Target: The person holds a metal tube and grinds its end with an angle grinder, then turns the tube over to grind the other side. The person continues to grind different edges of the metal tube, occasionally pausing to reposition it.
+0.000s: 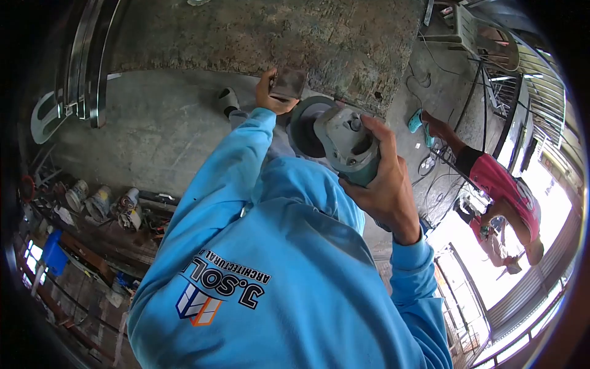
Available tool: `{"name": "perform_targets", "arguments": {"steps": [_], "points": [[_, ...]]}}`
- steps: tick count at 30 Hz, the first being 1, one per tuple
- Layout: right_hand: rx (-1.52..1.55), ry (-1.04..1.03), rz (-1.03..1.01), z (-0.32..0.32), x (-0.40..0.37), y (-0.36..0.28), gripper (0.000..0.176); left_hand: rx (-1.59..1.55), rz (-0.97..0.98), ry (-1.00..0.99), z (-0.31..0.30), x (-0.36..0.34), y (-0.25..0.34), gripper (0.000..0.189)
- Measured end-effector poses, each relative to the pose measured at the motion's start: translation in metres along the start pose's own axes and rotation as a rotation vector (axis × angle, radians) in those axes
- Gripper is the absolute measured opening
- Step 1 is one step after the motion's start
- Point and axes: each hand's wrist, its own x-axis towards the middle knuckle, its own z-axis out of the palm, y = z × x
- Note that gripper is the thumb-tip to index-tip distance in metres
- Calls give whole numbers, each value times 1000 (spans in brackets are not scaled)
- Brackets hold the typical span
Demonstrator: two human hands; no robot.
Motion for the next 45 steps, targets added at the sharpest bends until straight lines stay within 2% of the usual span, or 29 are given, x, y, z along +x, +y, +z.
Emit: {"name": "perform_targets", "arguments": {"steps": [1,3,9,13,15,18,21,24,31,34,37,45], "points": [[1,-2,7,-1,2,-4,92,-2,-5,-5,3,-1,-1,99],[15,-49,13,-1,9,-10,93,-90,21,112,10,0,-2,83],[-44,-143,-32,0,22,-14,95,-59,142,139,2,7,9,84],[-74,-171,-9,1,26,-15,95,-36,137,134,0,7,15,83],[-98,-107,-92,1,28,-11,95,-67,157,159,3,6,13,83],[-93,-113,-31,-2,35,-11,96,-69,193,174,1,9,21,83],[-59,-79,-37,-2,45,-2,103,-44,187,145,3,8,15,83],[-128,-55,-65,-5,55,-5,99,-76,183,126,1,10,20,82],[-159,-122,-66,-11,47,-8,100,-95,172,105,-1,14,26,80],[-129,-152,-106,-10,39,-9,101,-101,225,120,-4,16,29,78],[-91,-193,10,-9,32,-14,101,-85,210,113,-4,15,28,77],[-119,-89,-36,-6,25,-8,100,-61,157,69,-2,11,19,81]]}}
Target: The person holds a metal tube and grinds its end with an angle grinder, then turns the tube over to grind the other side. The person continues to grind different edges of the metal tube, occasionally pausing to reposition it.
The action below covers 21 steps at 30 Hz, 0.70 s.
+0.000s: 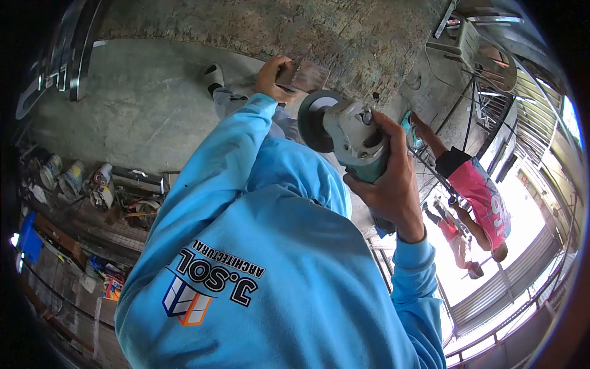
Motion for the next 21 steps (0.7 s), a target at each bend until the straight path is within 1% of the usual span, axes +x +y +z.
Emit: {"name": "perform_targets", "arguments": {"steps": [4,6,7,9,10,11,13,14,15,17,18,19,20,21], "points": [[27,73,29,-1,-11,-1,99,34,22,9,-2,0,6,81],[9,166,52,-2,-19,-1,99,89,-116,-56,-2,-3,9,87],[18,187,51,-1,-24,-1,99,90,-96,-67,-1,-4,10,87],[160,280,137,3,-32,0,98,53,-221,-128,-4,-3,12,84],[184,334,145,6,-35,-3,98,72,-263,-182,-12,4,20,78],[195,358,145,9,-38,-2,98,74,-240,-195,-18,9,17,78],[196,459,201,16,-46,2,99,37,-367,-321,-35,20,21,74],[287,484,229,20,-49,-3,100,106,-362,-338,-45,27,26,76],[292,500,233,25,-51,-3,100,105,-348,-350,-54,34,31,76],[183,595,166,35,-53,-8,100,88,-449,-475,-72,46,43,80],[201,618,206,40,-57,-12,101,89,-441,-486,-76,48,45,80],[208,629,209,45,-58,-13,101,58,-373,-496,-79,50,45,82],[310,653,218,53,-59,-11,101,27,-307,-510,-83,51,44,83],[411,676,228,58,-62,-9,101,30,-303,-524,-86,50,44,83]]}}
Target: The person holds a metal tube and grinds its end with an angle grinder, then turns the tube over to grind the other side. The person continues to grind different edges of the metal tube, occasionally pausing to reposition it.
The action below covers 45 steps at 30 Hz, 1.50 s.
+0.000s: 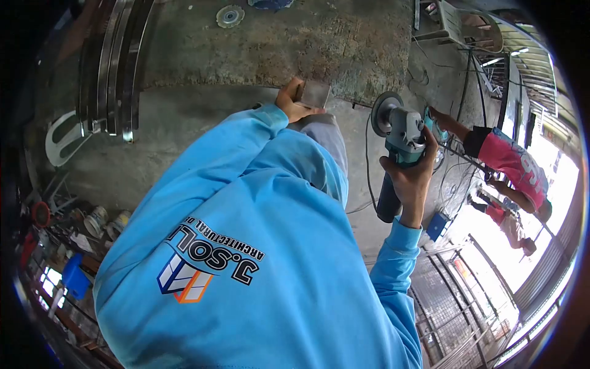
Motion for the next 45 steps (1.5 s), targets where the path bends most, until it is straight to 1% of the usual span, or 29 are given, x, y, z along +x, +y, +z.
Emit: {"name": "perform_targets", "arguments": {"steps": [2,3,5,6,7,8,9,10,12,16,18,19,21,25,27,28,30,31,33,34,35,36,37,38,39,40,43,45], "points": [[12,19,50,3,-6,-3,101,-28,168,30,2,-4,2,84],[21,26,85,3,-6,-4,102,-30,166,30,2,-4,2,84],[64,7,97,2,2,0,103,-143,404,34,5,-5,-16,82],[107,-10,119,-1,6,4,103,-141,392,50,7,-3,-28,82],[100,-34,120,-5,13,8,103,-217,374,-14,9,-1,-44,80],[66,-58,96,-10,20,11,104,-294,352,-80,12,-3,-45,78],[38,-74,66,-16,28,15,104,-192,430,5,17,0,-45,79],[45,-83,61,-22,35,19,104,-182,427,12,25,1,-44,79],[-34,-107,-44,-37,47,28,104,-126,368,139,45,-2,-41,76],[-40,-202,-85,-57,71,39,103,-99,257,200,67,-11,-15,74],[-71,-257,-130,-61,79,46,102,-70,183,304,79,-17,-10,70],[-68,-277,-132,-62,82,47,102,-63,169,317,81,-19,-3,70],[-135,-340,-118,-62,83,47,102,-122,49,408,82,-20,10,68],[-182,-362,-122,-55,68,42,102,-169,48,391,73,-14,5,68],[-216,-362,-123,-50,57,39,102,-26,10,267,63,-12,6,73],[-249,-364,-129,-48,52,37,101,-33,12,264,61,-13,3,73],[-217,-338,-100,-41,42,39,101,-31,-134,160,60,-9,-6,80],[-178,-317,-68,-38,35,41,101,-39,-130,149,57,-7,-12,80],[-183,-297,-75,-32,23,43,100,162,77,157,53,-4,-26,86],[-178,-287,-95,-28,18,43,98,152,84,148,52,-3,-29,86],[-186,-277,-87,-24,12,42,98,236,92,171,52,-4,-32,88],[-161,-291,-39,-20,6,38,98,319,97,191,54,-6,-34,89],[-134,-303,8,-15,-1,33,97,309,100,180,55,-6,-40,89],[-140,-295,20,-9,-7,27,97,315,183,234,56,-5,-47,90],[-184,-295,-25,-5,-11,21,97,321,267,286,56,-4,-51,91],[-226,-294,-70,-1,-16,15,97,314,271,272,57,-3,-57,91],[-232,-290,-35,4,-22,6,98,293,256,230,67,1,-63,91],[-265,-286,-26,5,-26,-1,100,490,227,243,64,1,-43,89]]}}
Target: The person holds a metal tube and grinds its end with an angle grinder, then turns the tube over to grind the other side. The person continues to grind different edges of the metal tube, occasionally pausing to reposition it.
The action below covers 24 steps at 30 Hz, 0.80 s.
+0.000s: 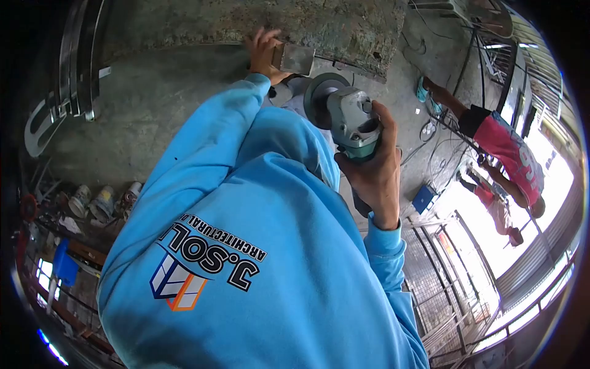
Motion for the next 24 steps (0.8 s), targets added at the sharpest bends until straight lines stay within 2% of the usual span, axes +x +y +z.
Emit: {"name": "perform_targets", "arguments": {"steps": [3,7,9,13,15,20,24], "points": [[9,-23,38,-4,1,-10,102,-141,-2,11,15,2,-3,81],[17,-51,61,-6,5,-21,101,-176,-22,-4,20,5,1,80],[21,-66,88,-2,6,-30,100,-189,-41,-96,13,4,0,78],[-37,-80,61,-6,11,-24,97,-164,-65,-132,21,6,6,75],[-61,-84,41,-6,9,-24,96,-196,-41,-75,22,5,6,73],[-101,-107,-5,-9,12,-29,92,-221,-28,-78,20,7,4,74],[-128,-118,66,-9,12,-36,93,-222,-24,-55,21,6,6,77]]}}
